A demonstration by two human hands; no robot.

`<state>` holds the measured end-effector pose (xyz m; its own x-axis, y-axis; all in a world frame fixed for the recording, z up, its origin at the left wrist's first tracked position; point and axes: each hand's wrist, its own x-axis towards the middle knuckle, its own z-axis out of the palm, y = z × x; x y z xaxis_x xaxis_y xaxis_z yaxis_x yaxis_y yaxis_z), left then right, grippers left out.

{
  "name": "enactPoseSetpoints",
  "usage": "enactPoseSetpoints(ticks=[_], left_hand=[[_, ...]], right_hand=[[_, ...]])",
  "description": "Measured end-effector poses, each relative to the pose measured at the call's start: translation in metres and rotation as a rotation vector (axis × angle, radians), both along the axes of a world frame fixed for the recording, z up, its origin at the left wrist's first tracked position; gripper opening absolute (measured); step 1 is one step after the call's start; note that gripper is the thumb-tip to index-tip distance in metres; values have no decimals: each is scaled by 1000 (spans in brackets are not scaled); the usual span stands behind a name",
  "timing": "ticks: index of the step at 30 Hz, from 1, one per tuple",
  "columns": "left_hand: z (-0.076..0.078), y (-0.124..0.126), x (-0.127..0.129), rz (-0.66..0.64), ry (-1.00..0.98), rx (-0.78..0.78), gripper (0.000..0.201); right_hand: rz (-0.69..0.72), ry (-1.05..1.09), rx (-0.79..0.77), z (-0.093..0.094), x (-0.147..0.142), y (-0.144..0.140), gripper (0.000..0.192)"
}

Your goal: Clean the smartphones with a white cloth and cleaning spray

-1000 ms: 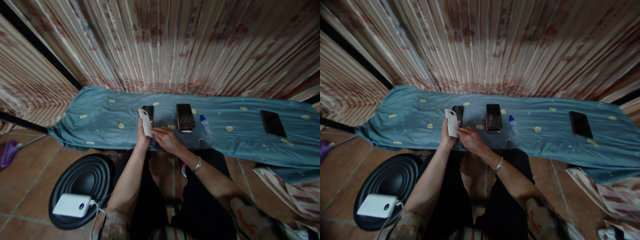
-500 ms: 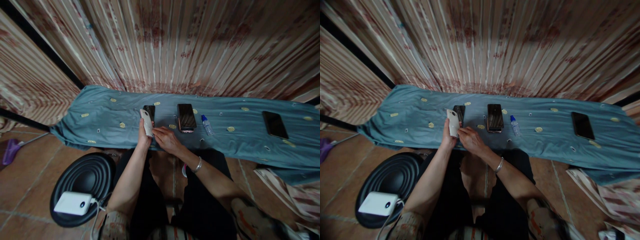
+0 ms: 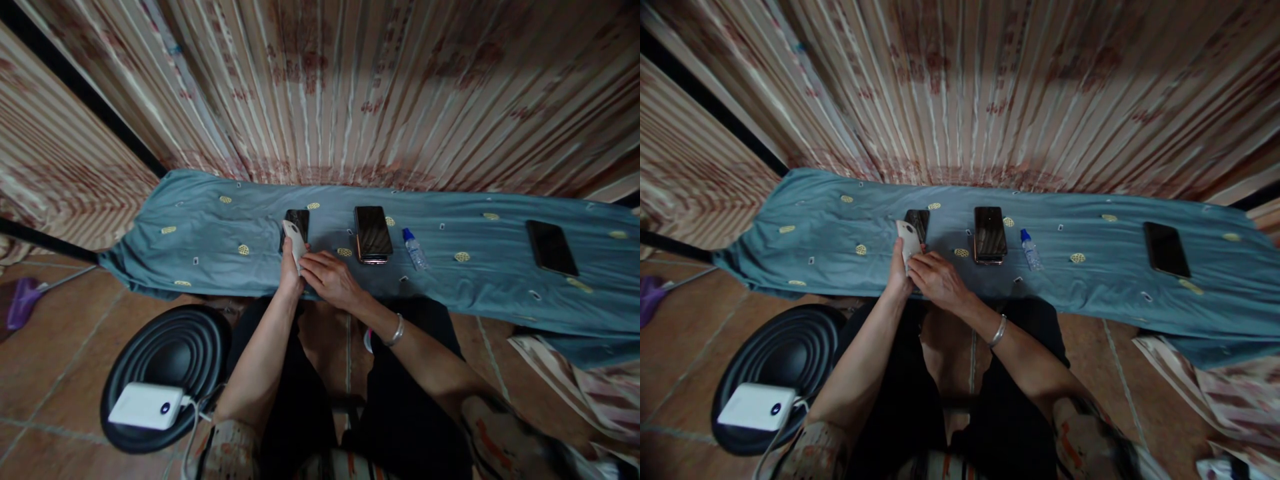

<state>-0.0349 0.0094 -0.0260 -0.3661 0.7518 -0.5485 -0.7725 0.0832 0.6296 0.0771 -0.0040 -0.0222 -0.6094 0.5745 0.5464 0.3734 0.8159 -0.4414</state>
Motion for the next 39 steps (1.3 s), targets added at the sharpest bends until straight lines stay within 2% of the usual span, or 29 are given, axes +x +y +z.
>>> enactPoseSetpoints(ticks=[9,14,23,33,39], left_hand=[[9,-4,-8,-44,12,68,45],[8,-4,-16,-77,2,104,46],[10,-3,-17,-74,-85,197,47],[15,-2,-14,-93,-139,221,49],[12,-2,-16,-135,-154,223,50]], right_hand=[[-20,-25,1,-6,2,2,21],[-27,-19,-4,-11,6,4,22],[-14,22,-78,-11,13,11,24],[-55,76,-189,-11,19,16,22],[-51,95,-250,-9,23,18,23]])
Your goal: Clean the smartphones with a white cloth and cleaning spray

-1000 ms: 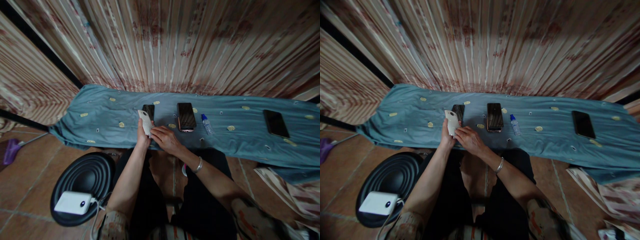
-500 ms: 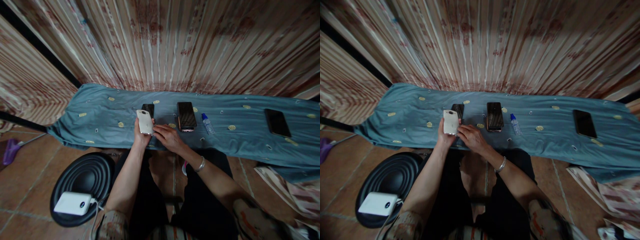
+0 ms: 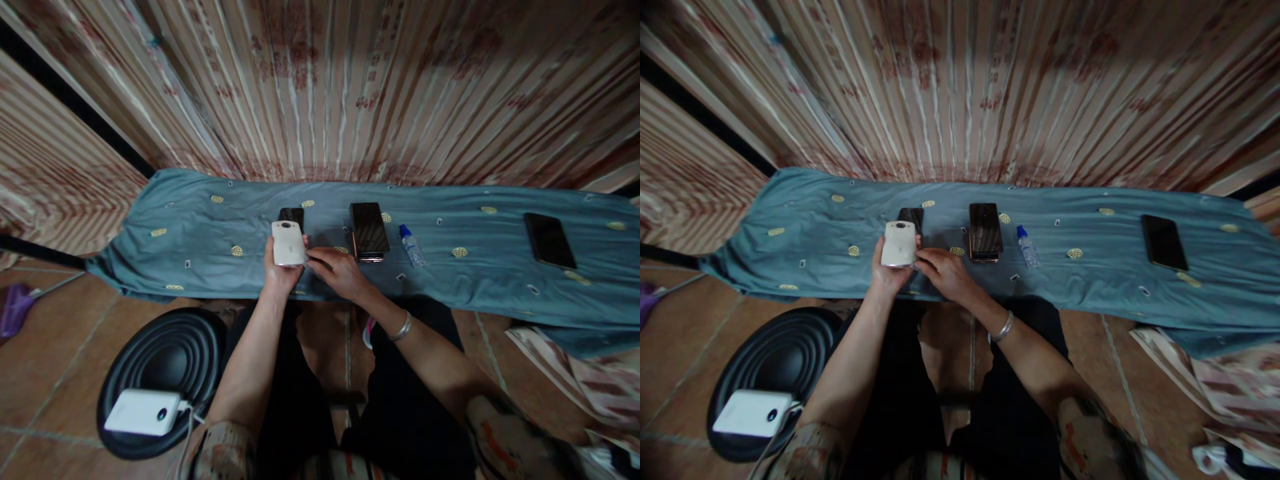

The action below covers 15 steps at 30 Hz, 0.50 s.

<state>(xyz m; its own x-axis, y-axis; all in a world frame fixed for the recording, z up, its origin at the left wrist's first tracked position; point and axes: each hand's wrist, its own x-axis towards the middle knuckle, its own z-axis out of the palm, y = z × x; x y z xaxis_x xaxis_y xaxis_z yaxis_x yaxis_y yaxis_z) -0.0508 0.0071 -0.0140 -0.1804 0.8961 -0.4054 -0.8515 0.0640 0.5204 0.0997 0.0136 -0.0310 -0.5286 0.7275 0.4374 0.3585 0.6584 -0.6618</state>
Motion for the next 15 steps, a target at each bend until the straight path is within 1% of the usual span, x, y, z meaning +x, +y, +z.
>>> enactPoseSetpoints(ticks=[4,8,15], left_hand=[[-2,1,-1,-5,13,17,50],[0,0,-1,-4,12,14,50],[4,1,2,45,31,-19,52]], right_hand=[[4,7,-12,1,0,1,23],[1,2,0,1,1,2,23],[14,-67,134,1,-2,-2,24]])
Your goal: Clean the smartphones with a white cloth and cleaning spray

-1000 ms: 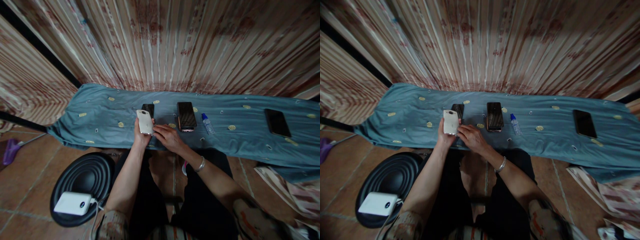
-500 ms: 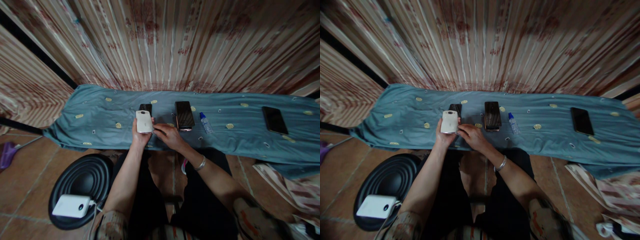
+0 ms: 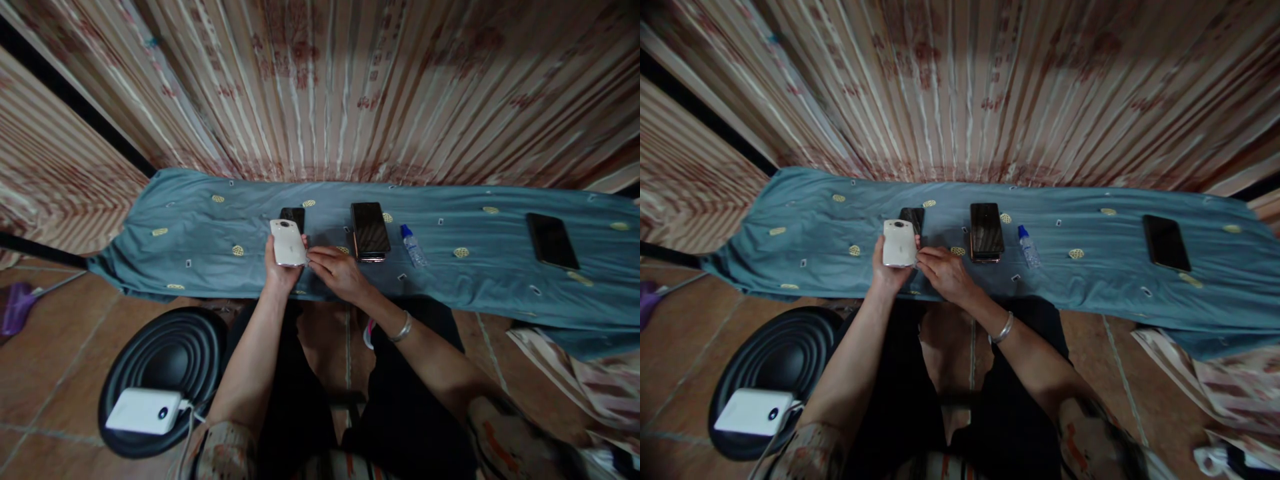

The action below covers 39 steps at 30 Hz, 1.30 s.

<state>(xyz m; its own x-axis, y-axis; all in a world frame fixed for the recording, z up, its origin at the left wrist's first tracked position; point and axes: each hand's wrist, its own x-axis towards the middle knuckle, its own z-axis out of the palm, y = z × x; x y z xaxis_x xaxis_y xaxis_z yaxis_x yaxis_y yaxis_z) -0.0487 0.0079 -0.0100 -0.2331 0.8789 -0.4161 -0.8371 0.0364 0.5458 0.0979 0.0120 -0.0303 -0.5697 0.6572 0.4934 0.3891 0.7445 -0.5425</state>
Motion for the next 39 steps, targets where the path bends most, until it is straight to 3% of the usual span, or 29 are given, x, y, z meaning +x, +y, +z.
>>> enactPoseSetpoints(ticks=[6,16,39], left_hand=[[-3,2,3,36,42,3,52],[-12,3,6,20,97,-18,44],[-17,1,46,-71,174,-36,36]], right_hand=[[-3,-65,118,4,-6,-5,27],[26,-49,176,5,-13,-9,28],[-195,-46,-105,-10,-7,22,41]])
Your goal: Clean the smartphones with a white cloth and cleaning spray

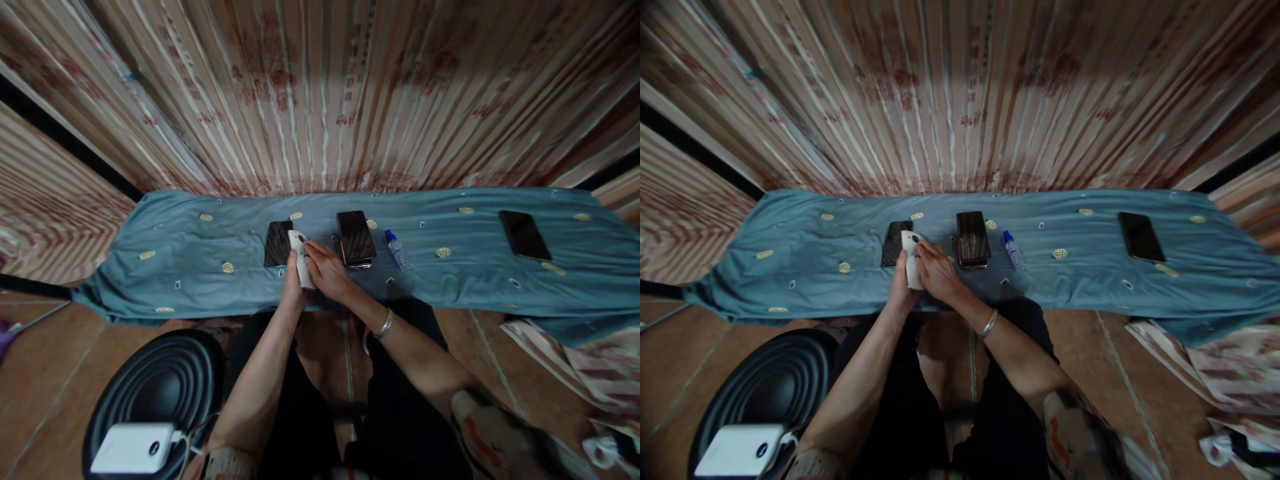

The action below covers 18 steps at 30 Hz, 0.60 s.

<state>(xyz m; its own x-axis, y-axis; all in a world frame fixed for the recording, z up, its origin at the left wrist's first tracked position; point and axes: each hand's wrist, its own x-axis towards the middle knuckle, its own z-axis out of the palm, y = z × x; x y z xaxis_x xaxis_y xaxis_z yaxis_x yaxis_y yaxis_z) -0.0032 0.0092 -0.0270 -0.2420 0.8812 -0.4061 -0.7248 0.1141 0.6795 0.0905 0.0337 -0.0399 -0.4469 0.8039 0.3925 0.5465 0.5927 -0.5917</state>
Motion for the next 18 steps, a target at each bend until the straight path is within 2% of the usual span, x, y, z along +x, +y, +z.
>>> enactPoseSetpoints(ticks=[6,14,18], left_hand=[[0,-2,3,-36,14,-32,36],[13,-3,3,31,18,-49,29],[14,1,3,35,45,-49,28]], right_hand=[[-33,-42,-34,-3,5,9,39],[-43,-217,-194,11,7,7,31],[-78,-208,-209,12,8,7,35]])
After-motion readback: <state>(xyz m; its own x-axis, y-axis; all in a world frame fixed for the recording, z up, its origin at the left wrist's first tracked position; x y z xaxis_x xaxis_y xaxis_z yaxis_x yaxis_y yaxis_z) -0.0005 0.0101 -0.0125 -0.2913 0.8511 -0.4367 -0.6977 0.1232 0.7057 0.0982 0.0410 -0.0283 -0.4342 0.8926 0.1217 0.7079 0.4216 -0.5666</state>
